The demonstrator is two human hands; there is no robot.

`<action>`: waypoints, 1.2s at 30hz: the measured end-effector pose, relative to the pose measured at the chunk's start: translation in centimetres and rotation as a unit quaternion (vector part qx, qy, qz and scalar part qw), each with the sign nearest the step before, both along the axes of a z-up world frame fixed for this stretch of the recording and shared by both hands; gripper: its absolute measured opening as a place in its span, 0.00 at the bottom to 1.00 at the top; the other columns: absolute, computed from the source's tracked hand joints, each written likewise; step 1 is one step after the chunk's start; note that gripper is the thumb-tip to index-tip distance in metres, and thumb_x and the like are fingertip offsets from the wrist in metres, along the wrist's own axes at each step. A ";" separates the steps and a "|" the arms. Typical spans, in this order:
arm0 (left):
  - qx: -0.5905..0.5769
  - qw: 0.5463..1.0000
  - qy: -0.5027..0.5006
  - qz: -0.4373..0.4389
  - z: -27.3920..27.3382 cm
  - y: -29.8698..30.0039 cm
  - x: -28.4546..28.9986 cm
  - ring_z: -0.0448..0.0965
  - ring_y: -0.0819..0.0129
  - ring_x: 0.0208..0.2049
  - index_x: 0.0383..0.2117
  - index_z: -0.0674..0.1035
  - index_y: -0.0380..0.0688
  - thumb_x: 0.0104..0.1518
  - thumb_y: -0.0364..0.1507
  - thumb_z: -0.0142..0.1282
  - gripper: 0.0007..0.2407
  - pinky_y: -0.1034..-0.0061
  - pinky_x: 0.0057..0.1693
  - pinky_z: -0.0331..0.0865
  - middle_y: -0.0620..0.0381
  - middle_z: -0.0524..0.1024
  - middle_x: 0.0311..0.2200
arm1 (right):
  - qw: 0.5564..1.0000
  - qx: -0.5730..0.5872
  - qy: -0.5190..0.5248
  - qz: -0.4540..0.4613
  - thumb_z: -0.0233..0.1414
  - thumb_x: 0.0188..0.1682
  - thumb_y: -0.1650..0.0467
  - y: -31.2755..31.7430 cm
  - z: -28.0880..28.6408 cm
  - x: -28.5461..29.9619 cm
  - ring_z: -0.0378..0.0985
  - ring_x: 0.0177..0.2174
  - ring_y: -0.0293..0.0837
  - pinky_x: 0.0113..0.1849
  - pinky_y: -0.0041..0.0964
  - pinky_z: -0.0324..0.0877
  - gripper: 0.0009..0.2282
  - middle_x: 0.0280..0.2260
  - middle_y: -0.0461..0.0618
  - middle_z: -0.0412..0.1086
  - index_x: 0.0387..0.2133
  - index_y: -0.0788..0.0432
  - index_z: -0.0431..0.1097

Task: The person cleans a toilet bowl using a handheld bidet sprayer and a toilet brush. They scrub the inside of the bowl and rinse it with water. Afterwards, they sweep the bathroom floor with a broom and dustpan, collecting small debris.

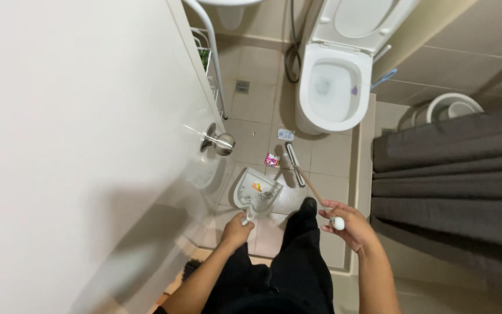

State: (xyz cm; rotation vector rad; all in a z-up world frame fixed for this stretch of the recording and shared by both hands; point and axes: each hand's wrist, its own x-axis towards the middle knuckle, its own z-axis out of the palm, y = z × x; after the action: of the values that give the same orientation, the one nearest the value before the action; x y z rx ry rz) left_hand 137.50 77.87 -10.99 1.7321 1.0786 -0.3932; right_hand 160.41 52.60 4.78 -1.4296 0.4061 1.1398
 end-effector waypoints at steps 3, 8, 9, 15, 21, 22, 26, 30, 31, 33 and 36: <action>0.006 0.999 -0.012 0.035 -3.1 -0.5 2.2 0.82 0.51 0.49 0.53 0.77 0.47 0.51 0.37 0.60 0.22 0.63 0.56 0.73 0.45 0.82 0.45 | 0.999 -0.004 0.012 0.048 0.51 0.48 0.75 -0.3 -1.3 6.1 0.80 0.41 0.44 0.37 0.43 0.79 0.18 0.42 0.61 0.73 0.54 0.66 0.69; -0.012 0.996 -0.001 0.086 -4.7 -2.4 8.3 0.81 0.50 0.50 0.53 0.78 0.49 0.51 0.37 0.59 0.22 0.63 0.56 0.73 0.42 0.82 0.45 | 0.952 -0.167 0.002 0.257 0.47 0.47 0.74 -0.3 -4.1 16.1 0.70 0.23 0.45 0.29 0.44 0.78 0.22 0.37 0.54 0.75 0.59 0.60 0.66; -0.012 0.996 0.010 0.089 -4.9 -3.3 8.7 0.81 0.49 0.51 0.53 0.78 0.49 0.50 0.38 0.58 0.22 0.62 0.57 0.72 0.42 0.82 0.45 | 0.923 -0.231 0.007 0.309 0.45 0.48 0.73 -0.9 -5.3 17.4 0.66 0.21 0.43 0.27 0.44 0.77 0.23 0.34 0.52 0.72 0.61 0.57 0.64; 0.044 0.992 0.032 0.116 -7.5 -8.3 13.2 0.78 0.44 0.52 0.56 0.75 0.48 0.50 0.40 0.59 0.25 0.60 0.60 0.70 0.38 0.79 0.48 | 0.872 -0.237 -0.028 0.428 0.58 0.49 0.74 0.3 -3.3 25.5 0.70 0.23 0.42 0.25 0.42 0.76 0.29 0.31 0.57 0.68 0.65 0.63 0.56; 0.020 0.986 0.053 0.160 -7.3 -10.6 15.6 0.80 0.44 0.50 0.55 0.76 0.51 0.53 0.41 0.54 0.22 0.59 0.57 0.72 0.40 0.81 0.45 | 0.641 -0.307 -0.334 0.619 0.55 0.47 0.70 -6.4 -17.2 31.7 0.77 0.47 0.58 0.49 0.48 0.73 0.22 0.48 0.67 0.74 0.56 0.63 0.71; 0.023 0.986 0.060 0.155 -7.3 -10.4 15.7 0.80 0.44 0.50 0.55 0.76 0.51 0.53 0.41 0.54 0.22 0.59 0.57 0.72 0.40 0.81 0.45 | 0.646 -0.303 -0.329 0.618 0.55 0.47 0.70 -5.0 -15.8 31.1 0.77 0.47 0.58 0.49 0.48 0.73 0.22 0.48 0.67 0.74 0.56 0.63 0.71; 0.034 0.982 0.030 0.185 -7.1 -11.6 15.6 0.80 0.43 0.49 0.54 0.77 0.48 0.53 0.41 0.55 0.22 0.59 0.57 0.72 0.40 0.81 0.45 | 0.641 -0.376 -0.308 0.595 0.50 0.48 0.69 -1.2 -9.0 28.0 0.76 0.52 0.61 0.54 0.51 0.70 0.21 0.51 0.65 0.73 0.56 0.60 0.70; 0.052 0.975 0.020 0.214 -7.0 -13.5 16.4 0.81 0.43 0.49 0.54 0.77 0.45 0.52 0.40 0.57 0.23 0.60 0.57 0.73 0.37 0.81 0.45 | 0.628 -0.371 -0.357 0.584 0.48 0.49 0.70 0.1 -10.9 28.5 0.76 0.49 0.64 0.51 0.55 0.71 0.19 0.47 0.68 0.75 0.53 0.62 0.72; 0.054 0.973 0.023 0.225 -7.0 -13.4 16.8 0.81 0.43 0.49 0.54 0.77 0.45 0.52 0.40 0.57 0.23 0.60 0.57 0.73 0.37 0.81 0.45 | 0.622 -0.364 -0.361 0.592 0.48 0.49 0.70 0.1 -13.8 29.4 0.76 0.49 0.64 0.51 0.55 0.71 0.19 0.47 0.68 0.75 0.53 0.62 0.72; 0.042 0.972 0.056 0.224 -7.3 -13.7 17.9 0.81 0.43 0.49 0.53 0.79 0.47 0.50 0.39 0.58 0.22 0.61 0.58 0.72 0.39 0.81 0.45 | 0.621 -0.342 -0.370 0.600 0.47 0.50 0.70 0.0 -19.7 31.7 0.80 0.44 0.66 0.48 0.54 0.74 0.18 0.44 0.73 0.76 0.50 0.66 0.74; 0.042 0.965 0.087 0.242 -7.7 -14.0 19.4 0.80 0.45 0.49 0.51 0.81 0.49 0.50 0.40 0.60 0.21 0.61 0.58 0.72 0.40 0.81 0.45 | 0.675 -0.352 -0.208 0.614 0.46 0.50 0.70 4.4 -16.8 31.1 0.84 0.38 0.68 0.40 0.60 0.79 0.19 0.44 0.73 0.76 0.53 0.70 0.67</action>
State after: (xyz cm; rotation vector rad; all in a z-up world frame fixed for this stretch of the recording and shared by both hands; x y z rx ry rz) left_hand 156.88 63.88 -18.65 1.4583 1.6165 -0.1926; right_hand 191.47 56.97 -12.05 -2.7616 -0.6983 1.6753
